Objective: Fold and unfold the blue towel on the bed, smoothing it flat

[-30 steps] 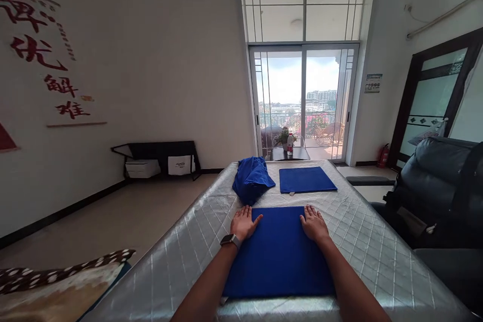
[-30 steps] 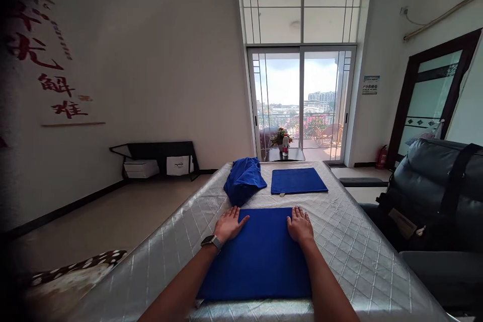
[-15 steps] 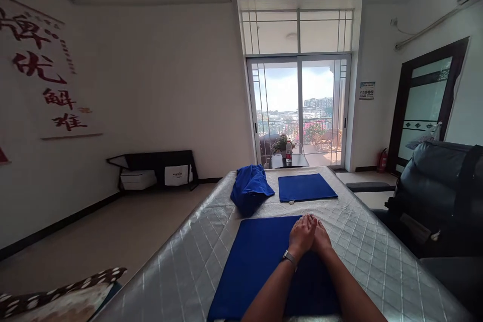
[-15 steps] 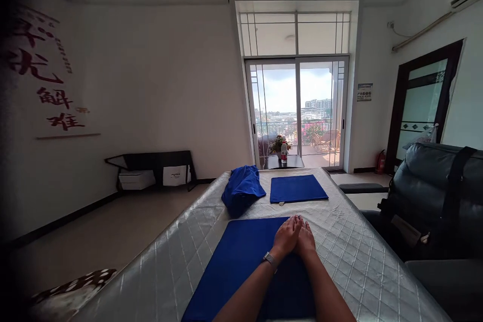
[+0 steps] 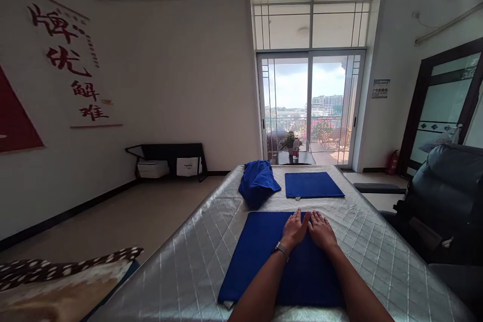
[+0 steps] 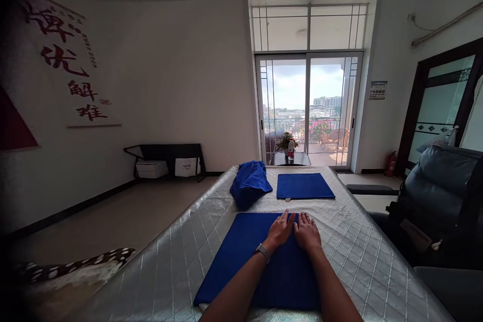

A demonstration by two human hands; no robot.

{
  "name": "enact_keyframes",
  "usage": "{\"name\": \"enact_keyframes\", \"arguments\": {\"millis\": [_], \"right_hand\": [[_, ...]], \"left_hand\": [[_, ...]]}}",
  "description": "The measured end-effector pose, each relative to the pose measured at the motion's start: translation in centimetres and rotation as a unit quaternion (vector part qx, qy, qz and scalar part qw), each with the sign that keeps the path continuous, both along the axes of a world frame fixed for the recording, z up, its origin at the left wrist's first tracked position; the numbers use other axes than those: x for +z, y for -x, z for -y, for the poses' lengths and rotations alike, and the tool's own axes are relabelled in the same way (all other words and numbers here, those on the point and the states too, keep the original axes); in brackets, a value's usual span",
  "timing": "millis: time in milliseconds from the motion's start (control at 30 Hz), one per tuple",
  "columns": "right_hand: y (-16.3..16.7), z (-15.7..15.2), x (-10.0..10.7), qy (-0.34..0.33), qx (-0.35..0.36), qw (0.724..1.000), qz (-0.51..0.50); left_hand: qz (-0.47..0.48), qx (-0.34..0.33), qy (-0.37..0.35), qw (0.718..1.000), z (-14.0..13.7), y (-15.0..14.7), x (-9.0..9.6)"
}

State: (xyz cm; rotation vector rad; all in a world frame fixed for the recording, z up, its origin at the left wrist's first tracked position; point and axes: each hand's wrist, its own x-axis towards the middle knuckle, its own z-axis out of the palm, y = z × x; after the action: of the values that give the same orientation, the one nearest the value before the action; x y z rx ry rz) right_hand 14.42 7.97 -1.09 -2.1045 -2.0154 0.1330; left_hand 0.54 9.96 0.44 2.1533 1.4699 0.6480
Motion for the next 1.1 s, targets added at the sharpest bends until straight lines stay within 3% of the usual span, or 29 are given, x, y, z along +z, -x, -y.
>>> {"name": "enact_keyframes", "arguments": {"millis": [200, 500, 800, 1100], "right_hand": [[0.0, -0.4, -0.1, 0.0, -0.005, 1.0, 0.008], [-0.3, -0.5, -0.5, -0.002, -0.004, 1.0, 0.008], [-0.1, -0.4, -0.1, 0.005, -0.011, 1.0, 0.023], [0.2, -0.4, 0.0, 0.009, -0.021, 0.999, 0.043]], "left_hand": [[0.014, 0.049, 0.006, 0.999, -1.5, 7.0, 0.4], [-0.025, 0.108, -0.005, 0.994, -3.1, 17.0, -0.4], [-0.051, 0.122, -0.048, 0.99, -3.4, 17.7, -1.8], [-0.11, 0.127, -0.189, 0.967, -2.7, 17.2, -2.4]]}}
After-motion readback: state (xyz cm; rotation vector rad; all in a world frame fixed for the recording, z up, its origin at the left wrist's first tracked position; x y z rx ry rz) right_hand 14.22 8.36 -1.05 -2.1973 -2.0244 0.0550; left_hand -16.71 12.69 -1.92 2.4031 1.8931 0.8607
